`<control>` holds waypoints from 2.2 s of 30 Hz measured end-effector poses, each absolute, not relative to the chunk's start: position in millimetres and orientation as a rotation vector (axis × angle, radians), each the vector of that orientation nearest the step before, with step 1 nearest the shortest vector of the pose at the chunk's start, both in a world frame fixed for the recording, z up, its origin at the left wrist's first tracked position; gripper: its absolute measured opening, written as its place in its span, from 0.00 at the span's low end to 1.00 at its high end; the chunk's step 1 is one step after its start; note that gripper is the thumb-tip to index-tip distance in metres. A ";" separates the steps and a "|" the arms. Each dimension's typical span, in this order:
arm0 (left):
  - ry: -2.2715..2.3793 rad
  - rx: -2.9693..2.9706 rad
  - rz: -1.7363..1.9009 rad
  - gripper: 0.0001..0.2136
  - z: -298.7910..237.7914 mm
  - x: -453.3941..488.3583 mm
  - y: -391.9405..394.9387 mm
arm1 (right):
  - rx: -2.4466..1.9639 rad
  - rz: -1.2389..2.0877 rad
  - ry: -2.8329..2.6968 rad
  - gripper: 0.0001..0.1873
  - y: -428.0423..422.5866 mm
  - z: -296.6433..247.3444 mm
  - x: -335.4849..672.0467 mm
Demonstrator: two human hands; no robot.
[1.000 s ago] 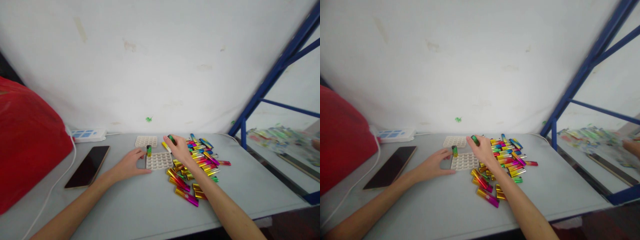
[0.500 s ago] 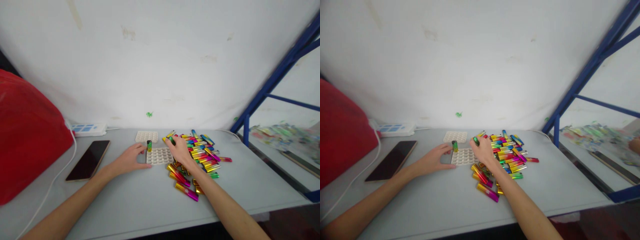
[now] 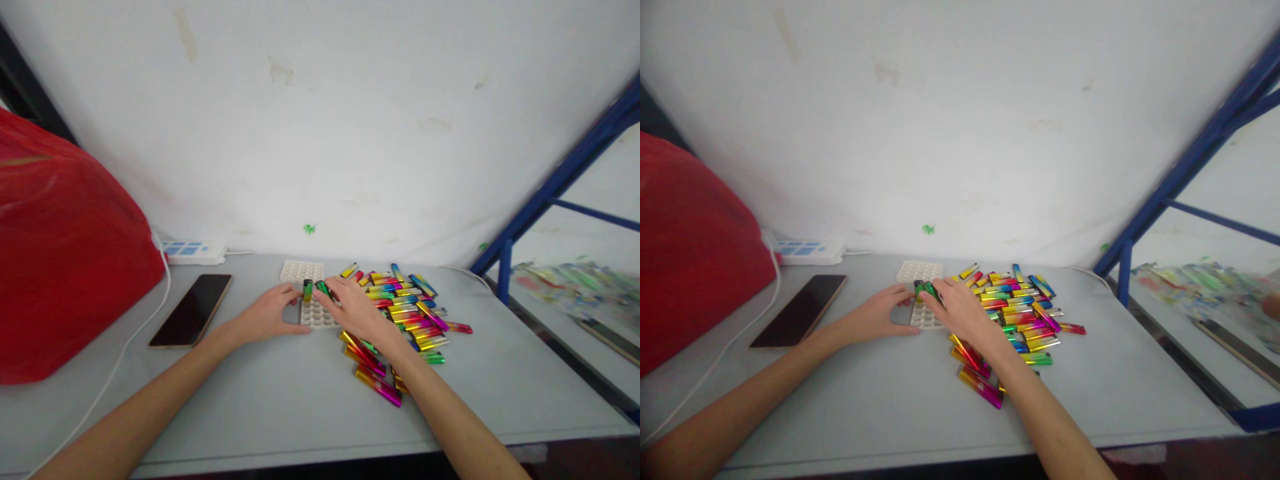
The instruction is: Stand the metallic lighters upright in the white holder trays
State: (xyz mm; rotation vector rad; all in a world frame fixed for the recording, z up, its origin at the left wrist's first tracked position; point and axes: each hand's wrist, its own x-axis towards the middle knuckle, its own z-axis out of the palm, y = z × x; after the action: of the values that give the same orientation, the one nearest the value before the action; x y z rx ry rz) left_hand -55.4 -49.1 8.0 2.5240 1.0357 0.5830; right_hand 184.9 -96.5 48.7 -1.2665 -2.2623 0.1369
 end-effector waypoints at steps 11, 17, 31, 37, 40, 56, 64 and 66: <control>1.005 2.527 0.571 0.27 10.0 -55.0 -51.0 | -1.359 0.280 -2.319 0.17 -82.3 34.0 174.1; 0.999 2.544 0.588 0.26 8.7 -55.7 -50.3 | -1.529 0.048 -2.391 0.22 -87.2 35.7 165.5; 1.026 2.523 0.599 0.25 6.8 -57.2 -49.7 | -1.459 0.311 -2.153 0.20 -69.3 70.2 237.4; 1.049 2.506 0.571 0.25 10.9 -56.7 -51.2 | -1.979 0.203 -2.037 0.28 -24.7 79.6 261.6; 1.062 2.510 0.554 0.24 11.1 -56.6 -51.9 | -2.146 0.050 -2.049 0.22 -8.4 68.2 255.6; 1.068 2.504 0.575 0.23 9.0 -57.6 -52.0 | -2.216 0.281 -1.768 0.24 25.2 41.5 223.1; 1.059 2.510 0.554 0.24 10.4 -57.4 -54.1 | -1.723 0.468 -1.766 0.12 18.7 46.1 222.8; 1.053 2.521 0.557 0.24 10.0 -57.5 -53.7 | -1.605 0.563 -1.723 0.13 9.2 43.9 221.5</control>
State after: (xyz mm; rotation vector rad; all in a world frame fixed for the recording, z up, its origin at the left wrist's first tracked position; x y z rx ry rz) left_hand -57.5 -53.7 10.0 2.5208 1.0534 0.5570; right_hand 221.5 9.2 43.9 -1.6050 -1.7231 0.5628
